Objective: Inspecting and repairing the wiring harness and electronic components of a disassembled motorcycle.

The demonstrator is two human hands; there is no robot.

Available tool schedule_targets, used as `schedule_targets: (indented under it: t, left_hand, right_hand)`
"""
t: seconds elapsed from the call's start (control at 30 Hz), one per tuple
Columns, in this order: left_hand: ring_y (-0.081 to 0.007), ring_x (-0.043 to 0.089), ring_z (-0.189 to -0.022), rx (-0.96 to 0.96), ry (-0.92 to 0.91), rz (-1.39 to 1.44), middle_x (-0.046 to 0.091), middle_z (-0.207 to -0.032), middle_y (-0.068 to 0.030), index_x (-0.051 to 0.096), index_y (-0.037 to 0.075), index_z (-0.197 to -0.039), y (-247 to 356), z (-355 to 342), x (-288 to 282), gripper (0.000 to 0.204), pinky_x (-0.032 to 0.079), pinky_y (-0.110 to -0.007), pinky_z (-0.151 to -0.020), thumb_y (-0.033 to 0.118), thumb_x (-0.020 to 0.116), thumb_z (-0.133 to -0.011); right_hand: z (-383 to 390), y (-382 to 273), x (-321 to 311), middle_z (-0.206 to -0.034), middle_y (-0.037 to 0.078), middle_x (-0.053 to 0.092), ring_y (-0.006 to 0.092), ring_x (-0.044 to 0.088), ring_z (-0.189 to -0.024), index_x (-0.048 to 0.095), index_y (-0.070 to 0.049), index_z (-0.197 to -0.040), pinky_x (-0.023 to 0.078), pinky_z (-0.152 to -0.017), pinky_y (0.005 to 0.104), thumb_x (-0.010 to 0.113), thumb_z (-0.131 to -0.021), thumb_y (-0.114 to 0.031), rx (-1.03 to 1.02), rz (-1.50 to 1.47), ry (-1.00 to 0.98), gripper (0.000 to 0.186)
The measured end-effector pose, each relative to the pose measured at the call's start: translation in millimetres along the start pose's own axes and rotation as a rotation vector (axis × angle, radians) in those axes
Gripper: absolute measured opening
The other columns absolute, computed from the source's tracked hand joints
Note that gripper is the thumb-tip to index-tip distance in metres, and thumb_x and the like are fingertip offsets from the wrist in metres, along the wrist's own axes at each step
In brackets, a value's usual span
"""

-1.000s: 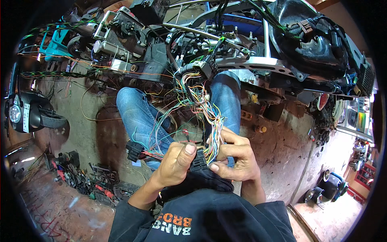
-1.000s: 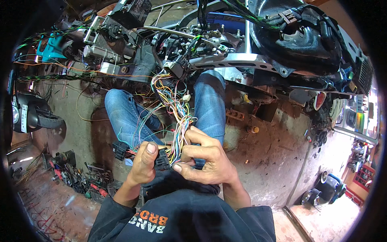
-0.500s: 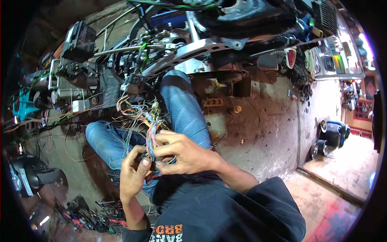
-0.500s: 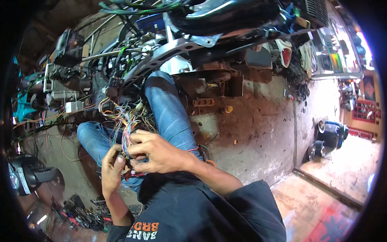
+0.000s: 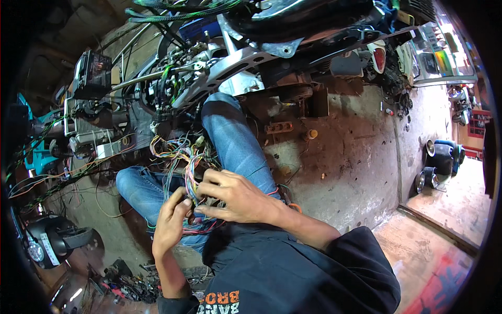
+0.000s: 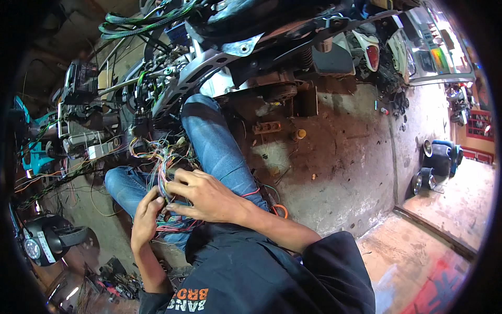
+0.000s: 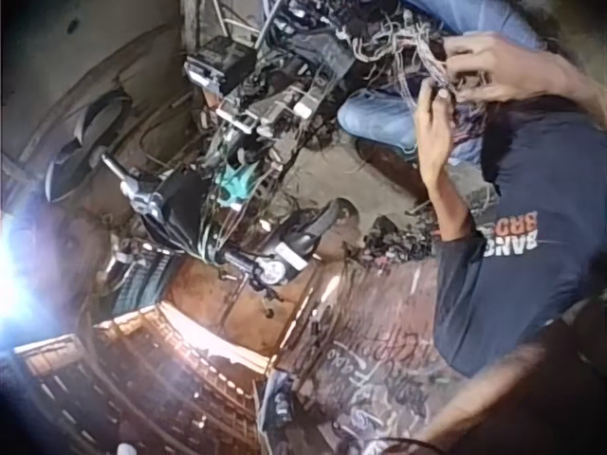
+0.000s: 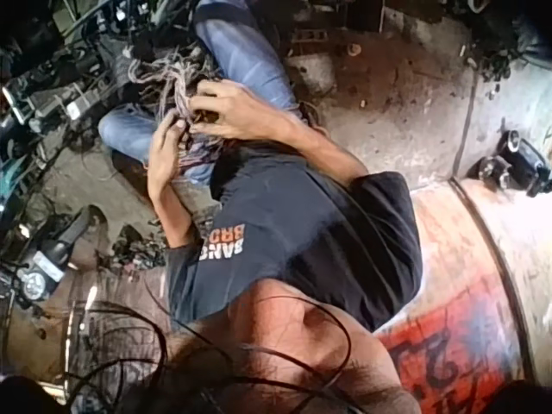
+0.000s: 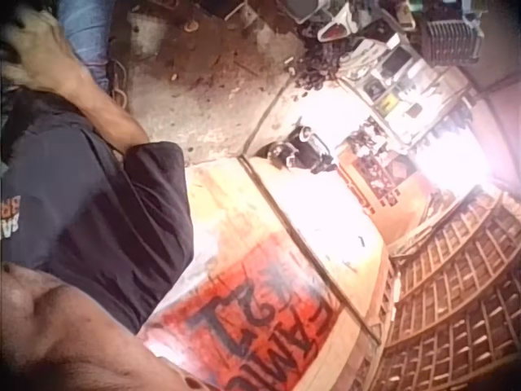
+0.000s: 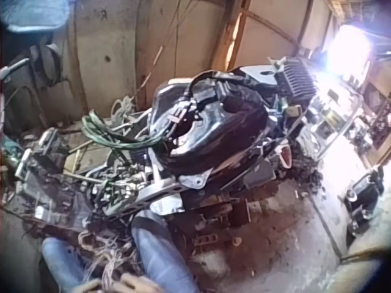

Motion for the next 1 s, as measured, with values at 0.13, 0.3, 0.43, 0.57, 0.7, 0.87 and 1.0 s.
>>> schedule_targets:
  t: [0.13, 0.3, 0.43, 0.57, 0.7, 0.87, 1.0]
  left_hand:
    - [-0.0072, 0.047, -0.069, -0.03, 0.052, 0.016, 0.053, -0.08, 0.0001, 0.063, -0.004, -0.112, 3, -6, 6, 0.025, 0.043, -0.024, -0.064, 0.012, 0.047, -0.1]
    - [-0.0062, 0.051, -0.071, -0.112, 0.034, -0.072, 0.061, -0.082, 0.0012, 0.066, -0.002, -0.124, -4, -8, 9, 0.033, 0.044, -0.025, -0.064, 0.017, 0.052, -0.102]
    - [-0.0136, 0.067, -0.073, 0.123, 0.099, -0.229, 0.071, -0.079, -0.0127, 0.072, 0.0, -0.112, -2, -31, 30, 0.033, 0.054, -0.033, -0.068, 0.023, 0.062, -0.092]
    - [-0.0371, 0.073, -0.087, 0.177, 0.148, -0.298, 0.072, -0.091, -0.0268, 0.072, -0.003, -0.11, -4, -17, 21, 0.038, 0.055, -0.045, -0.079, 0.029, 0.063, -0.089]
    - [-0.0408, 0.072, -0.095, 0.149, 0.177, -0.138, 0.071, -0.097, -0.0293, 0.07, -0.005, -0.114, -7, -8, 16, 0.04, 0.054, -0.047, -0.084, 0.027, 0.061, -0.091]
    - [-0.0297, 0.073, -0.073, 0.273, 0.287, 0.007, 0.072, -0.086, -0.0252, 0.071, -0.004, -0.111, -23, -17, 12, 0.032, 0.056, -0.043, -0.07, 0.009, 0.051, -0.091]
    - [-0.0221, 0.072, -0.067, 0.294, 0.258, 0.162, 0.073, -0.08, -0.0175, 0.071, -0.001, -0.11, -29, -8, 11, 0.027, 0.056, -0.039, -0.065, 0.012, 0.053, -0.094]
  right_hand:
    - [7, 9, 5, -0.103, 0.014, 0.055, 0.0365, 0.061, -0.088, 0.059, -0.005, -0.114, 0.051, -0.078, 0.0461, 0.077, -0.086, -0.023, 0.041, 0.031, 0.044, 0.038]
    - [9, 11, 17, -0.103, 0.015, 0.063, 0.0353, 0.064, -0.095, 0.065, -0.003, -0.111, 0.052, -0.082, 0.0449, 0.079, -0.083, -0.02, 0.09, 0.095, 0.079, 0.035]
    - [32, 27, 2, -0.097, 0.016, 0.063, 0.0336, 0.065, -0.088, 0.064, 0.0, -0.102, 0.053, -0.079, 0.0386, 0.077, -0.075, 0.001, 0.178, 0.122, 0.204, 0.03]
    - [25, 18, 17, -0.094, 0.015, 0.061, 0.0327, 0.063, -0.085, 0.062, 0.0, -0.099, 0.051, -0.077, 0.0388, 0.075, -0.073, 0.005, 0.087, 0.189, 0.134, 0.03]
    - [23, 20, 22, -0.094, 0.011, 0.062, 0.0231, 0.063, -0.085, 0.06, -0.001, -0.104, 0.053, -0.081, 0.0338, 0.075, -0.076, 0.006, 0.075, 0.128, 0.099, 0.032]
    - [18, 21, 17, -0.102, 0.007, 0.055, 0.0163, 0.059, -0.088, 0.051, -0.003, -0.119, 0.051, -0.082, 0.0307, 0.078, -0.081, 0.003, 0.086, 0.091, 0.103, 0.047]
    - [11, 18, 19, -0.113, 0.007, 0.05, 0.0146, 0.056, -0.093, 0.042, -0.006, -0.13, 0.05, -0.082, 0.0293, 0.078, -0.083, 0.003, 0.149, 0.044, 0.084, 0.059]
Point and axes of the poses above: each hand's wrist, its own z-axis away from the middle knuckle, its own x-axis out of the palm, y = z × x, the point moved 9 cm from there along -z, towards the middle knuckle
